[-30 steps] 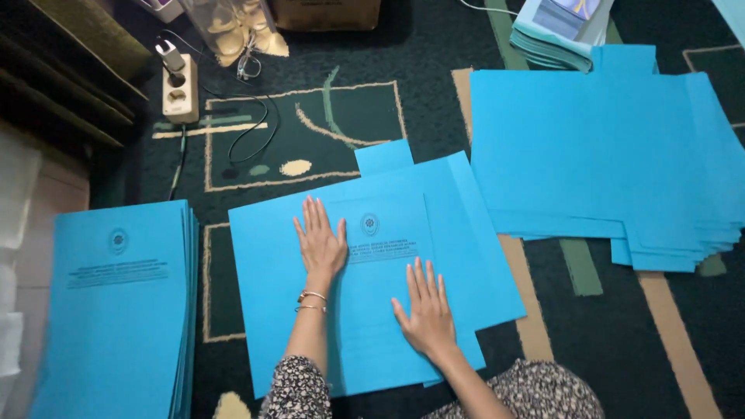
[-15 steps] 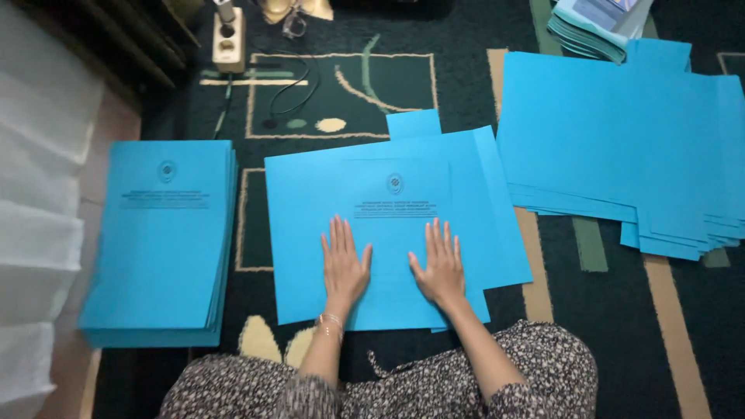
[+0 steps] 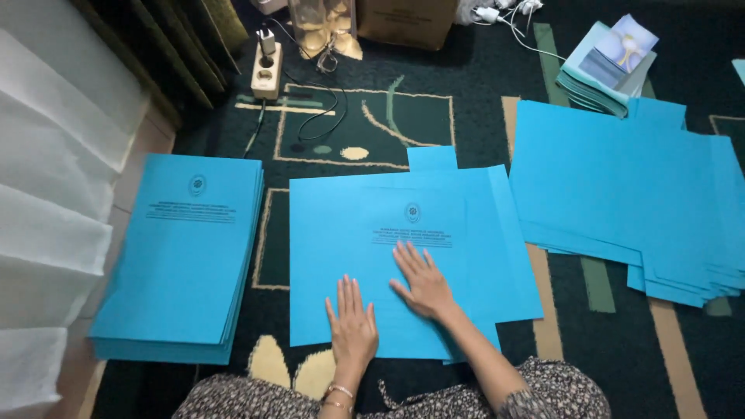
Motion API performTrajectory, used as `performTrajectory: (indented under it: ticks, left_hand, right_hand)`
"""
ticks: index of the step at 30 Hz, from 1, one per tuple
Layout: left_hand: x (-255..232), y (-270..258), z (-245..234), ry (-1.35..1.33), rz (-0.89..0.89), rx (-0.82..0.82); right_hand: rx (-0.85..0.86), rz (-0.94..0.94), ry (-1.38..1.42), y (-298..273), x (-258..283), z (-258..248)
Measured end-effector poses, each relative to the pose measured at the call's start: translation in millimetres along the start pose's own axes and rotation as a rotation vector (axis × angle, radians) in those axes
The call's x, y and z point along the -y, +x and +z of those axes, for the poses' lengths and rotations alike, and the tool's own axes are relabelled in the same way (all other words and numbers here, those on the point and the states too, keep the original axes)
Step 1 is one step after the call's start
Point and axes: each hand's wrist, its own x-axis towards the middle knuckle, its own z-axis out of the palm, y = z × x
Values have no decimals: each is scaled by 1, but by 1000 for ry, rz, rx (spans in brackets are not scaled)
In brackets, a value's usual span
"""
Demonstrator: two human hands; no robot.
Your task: The person sits on the floor and folds light blue folders in half by hand, then places them into a growing stack. The person repeats this process for multiple folders, smoothing each one after folding.
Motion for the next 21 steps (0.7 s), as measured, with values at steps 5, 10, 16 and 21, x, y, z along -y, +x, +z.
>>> performTrajectory:
  ticks: [5, 10, 16, 21]
  left_hand:
    - [-4, 0, 4, 2, -53, 34]
    - [-30, 27, 17, 16, -180, -4]
    - [-46, 140, 52, -244, 61, 232]
    - [-29, 229, 69, -274, 21, 254]
  right_hand:
    - [-14, 340, 66, 70, -59, -25]
    - [-48, 539, 91, 101, -79, -46]
    - [-12, 584, -12, 100, -76, -47]
    - [-15, 585, -4, 102, -82, -42]
